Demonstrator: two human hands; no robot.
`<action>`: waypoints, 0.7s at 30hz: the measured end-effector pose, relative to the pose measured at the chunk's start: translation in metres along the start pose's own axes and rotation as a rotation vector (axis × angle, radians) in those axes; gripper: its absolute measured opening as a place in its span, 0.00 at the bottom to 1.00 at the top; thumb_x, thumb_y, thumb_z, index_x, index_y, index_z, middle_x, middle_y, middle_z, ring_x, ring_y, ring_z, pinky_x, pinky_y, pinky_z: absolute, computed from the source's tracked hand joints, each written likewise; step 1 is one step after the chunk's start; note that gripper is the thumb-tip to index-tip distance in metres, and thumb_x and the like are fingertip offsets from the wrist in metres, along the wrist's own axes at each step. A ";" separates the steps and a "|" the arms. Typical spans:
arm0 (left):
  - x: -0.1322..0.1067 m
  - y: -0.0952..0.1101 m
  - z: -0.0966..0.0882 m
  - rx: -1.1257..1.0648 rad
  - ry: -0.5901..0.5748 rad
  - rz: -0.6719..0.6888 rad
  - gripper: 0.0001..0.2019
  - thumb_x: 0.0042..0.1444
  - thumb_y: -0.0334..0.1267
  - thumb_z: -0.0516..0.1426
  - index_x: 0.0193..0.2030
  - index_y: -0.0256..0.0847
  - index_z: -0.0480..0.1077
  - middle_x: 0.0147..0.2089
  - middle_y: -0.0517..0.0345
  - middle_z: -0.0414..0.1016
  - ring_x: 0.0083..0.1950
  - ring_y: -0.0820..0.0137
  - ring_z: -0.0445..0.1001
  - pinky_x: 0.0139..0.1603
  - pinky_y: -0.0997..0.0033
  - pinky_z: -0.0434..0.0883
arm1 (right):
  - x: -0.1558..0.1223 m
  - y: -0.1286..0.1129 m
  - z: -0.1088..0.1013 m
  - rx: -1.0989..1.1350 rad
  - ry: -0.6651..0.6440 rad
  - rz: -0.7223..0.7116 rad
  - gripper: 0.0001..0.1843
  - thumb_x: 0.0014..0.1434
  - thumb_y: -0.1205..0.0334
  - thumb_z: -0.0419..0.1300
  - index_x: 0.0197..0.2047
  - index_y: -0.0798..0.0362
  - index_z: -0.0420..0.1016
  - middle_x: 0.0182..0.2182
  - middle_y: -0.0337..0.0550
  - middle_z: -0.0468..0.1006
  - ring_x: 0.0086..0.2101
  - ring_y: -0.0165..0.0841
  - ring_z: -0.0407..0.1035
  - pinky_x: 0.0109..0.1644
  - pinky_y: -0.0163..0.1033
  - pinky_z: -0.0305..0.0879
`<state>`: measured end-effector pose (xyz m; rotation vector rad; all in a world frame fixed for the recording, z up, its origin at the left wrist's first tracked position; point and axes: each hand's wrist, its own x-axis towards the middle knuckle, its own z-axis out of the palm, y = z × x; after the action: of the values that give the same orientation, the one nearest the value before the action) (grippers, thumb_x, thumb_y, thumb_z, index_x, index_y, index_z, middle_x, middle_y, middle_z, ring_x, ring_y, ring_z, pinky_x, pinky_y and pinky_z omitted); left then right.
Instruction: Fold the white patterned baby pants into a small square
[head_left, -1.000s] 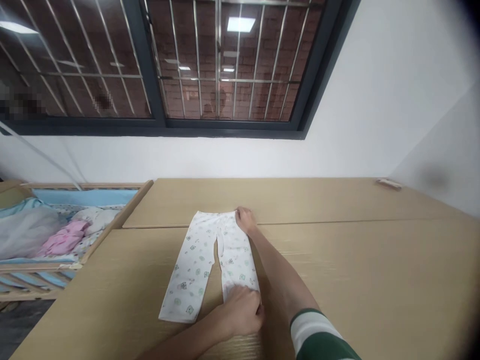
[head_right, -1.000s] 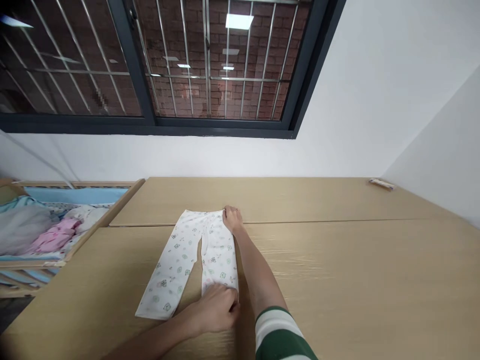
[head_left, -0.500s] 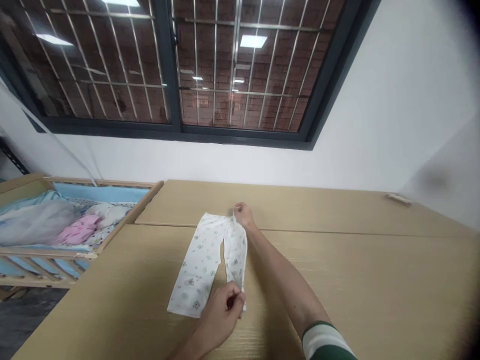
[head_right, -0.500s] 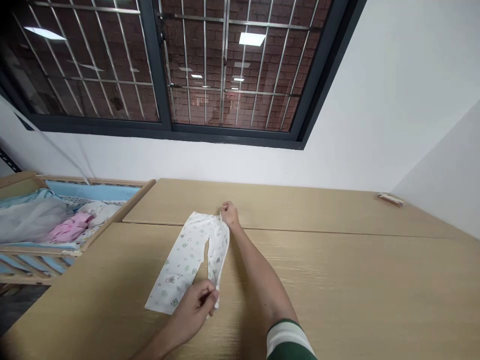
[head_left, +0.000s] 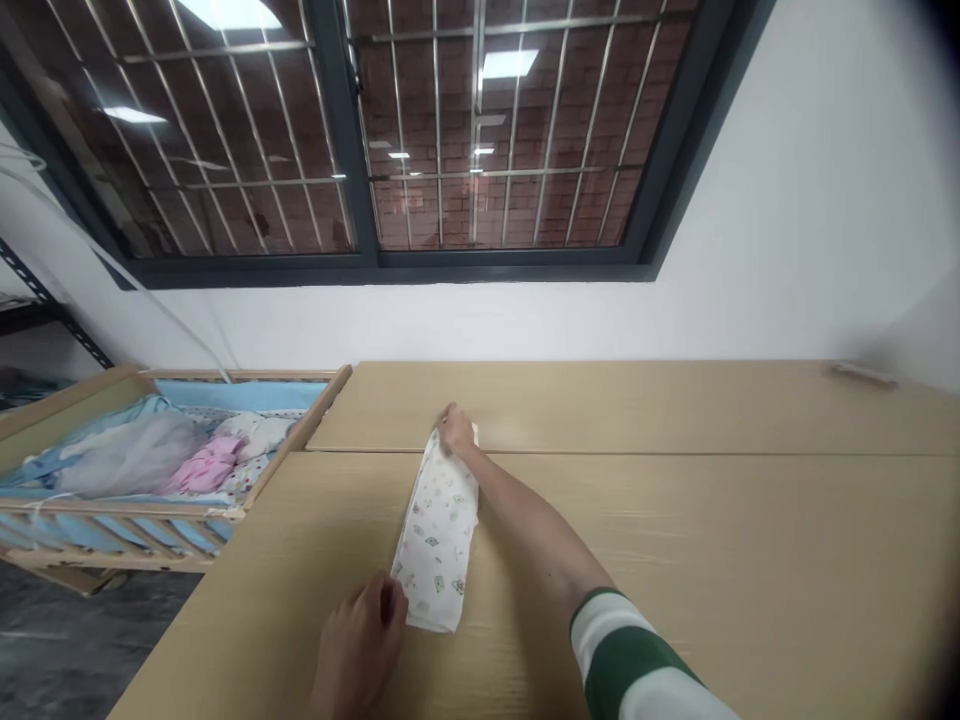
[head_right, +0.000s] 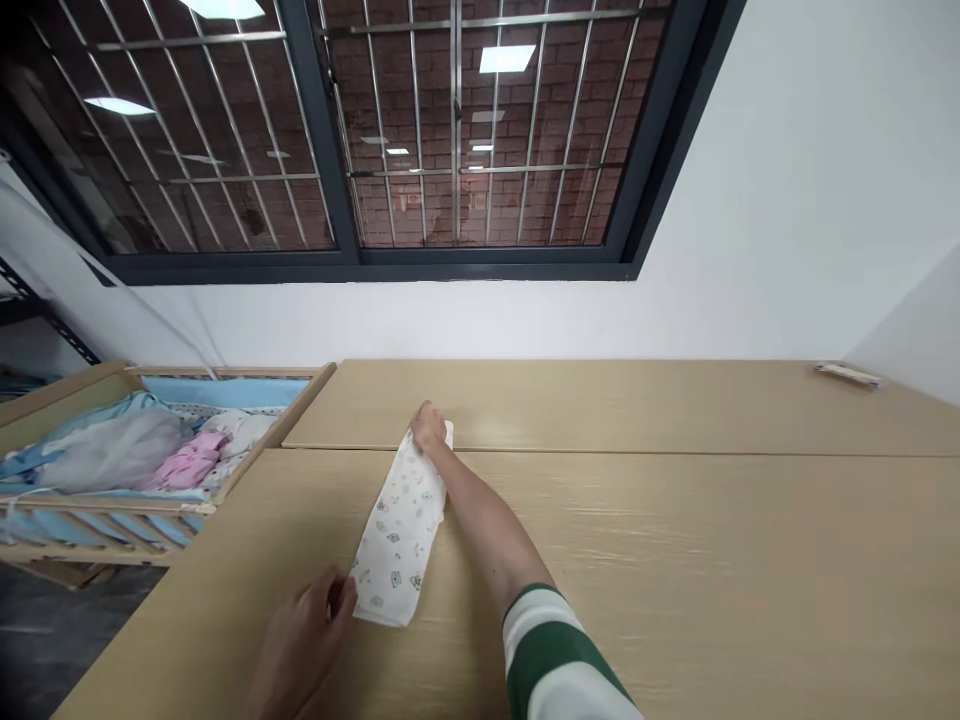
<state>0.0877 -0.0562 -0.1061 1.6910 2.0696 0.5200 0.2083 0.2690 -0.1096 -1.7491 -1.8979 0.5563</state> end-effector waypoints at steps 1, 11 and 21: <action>0.001 -0.002 -0.002 0.076 -0.017 -0.016 0.14 0.68 0.42 0.44 0.35 0.44 0.67 0.35 0.54 0.79 0.38 0.61 0.77 0.35 0.67 0.60 | -0.001 -0.001 0.001 -0.016 -0.008 0.000 0.11 0.64 0.68 0.55 0.48 0.51 0.71 0.44 0.52 0.80 0.43 0.42 0.76 0.40 0.39 0.65; 0.000 -0.017 0.016 0.421 0.196 0.116 0.14 0.68 0.40 0.47 0.40 0.42 0.74 0.41 0.48 0.80 0.45 0.56 0.78 0.45 0.59 0.70 | -0.029 -0.026 -0.014 -0.080 -0.139 -0.192 0.17 0.69 0.59 0.53 0.59 0.52 0.66 0.51 0.53 0.79 0.49 0.43 0.75 0.46 0.41 0.67; -0.035 -0.017 0.085 0.398 0.505 0.618 0.18 0.61 0.44 0.56 0.57 0.46 0.73 0.57 0.46 0.77 0.61 0.48 0.73 0.56 0.51 0.72 | -0.200 -0.004 -0.036 0.022 -0.745 -1.044 0.36 0.71 0.43 0.52 0.75 0.46 0.52 0.74 0.51 0.52 0.72 0.43 0.47 0.73 0.49 0.48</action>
<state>0.1260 -0.0918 -0.1841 2.6968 2.0303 0.8322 0.2377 0.0685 -0.0957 -0.3072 -2.8849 0.8251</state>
